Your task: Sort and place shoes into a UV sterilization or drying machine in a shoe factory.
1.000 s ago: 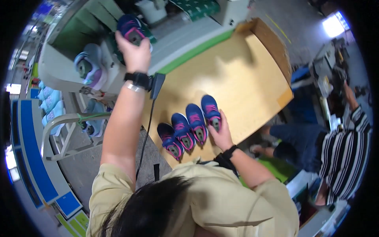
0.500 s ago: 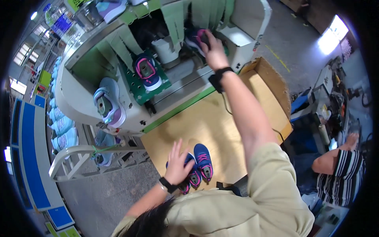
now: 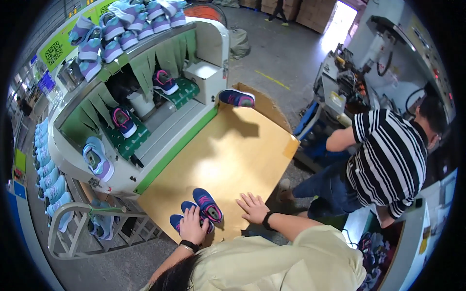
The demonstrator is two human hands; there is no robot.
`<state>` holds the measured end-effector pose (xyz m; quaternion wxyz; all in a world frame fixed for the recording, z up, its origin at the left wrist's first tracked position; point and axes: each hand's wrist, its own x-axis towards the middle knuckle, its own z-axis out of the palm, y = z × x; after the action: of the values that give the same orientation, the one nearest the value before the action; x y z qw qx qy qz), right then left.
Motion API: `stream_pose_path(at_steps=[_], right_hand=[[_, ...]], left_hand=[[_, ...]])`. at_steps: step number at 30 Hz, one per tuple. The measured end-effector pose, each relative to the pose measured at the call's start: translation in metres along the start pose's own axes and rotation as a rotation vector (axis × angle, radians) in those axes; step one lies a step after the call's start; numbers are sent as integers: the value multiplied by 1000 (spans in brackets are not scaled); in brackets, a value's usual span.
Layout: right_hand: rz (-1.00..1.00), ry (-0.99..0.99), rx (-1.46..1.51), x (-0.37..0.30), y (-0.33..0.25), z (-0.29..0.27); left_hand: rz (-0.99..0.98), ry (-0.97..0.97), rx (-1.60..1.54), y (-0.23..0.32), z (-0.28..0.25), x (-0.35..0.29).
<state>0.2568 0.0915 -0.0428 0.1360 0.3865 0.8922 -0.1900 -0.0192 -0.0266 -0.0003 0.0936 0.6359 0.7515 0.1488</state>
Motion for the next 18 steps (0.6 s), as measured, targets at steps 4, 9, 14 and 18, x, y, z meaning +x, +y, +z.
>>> stream_pose_path(at_steps=[4,9,14,18], right_hand=[[46,58,-29,-38,5,12],[192,303,258,-1,30,-9],[141,781,268,83,72,-85],[-304,461,9,170,93,-130]], left_hand=[[5,3,-7,5,0,4],[-14,-44,6,18,-4,6],[-24,-17,16,17,3,3],[-3,-5,-19,11,10,14]])
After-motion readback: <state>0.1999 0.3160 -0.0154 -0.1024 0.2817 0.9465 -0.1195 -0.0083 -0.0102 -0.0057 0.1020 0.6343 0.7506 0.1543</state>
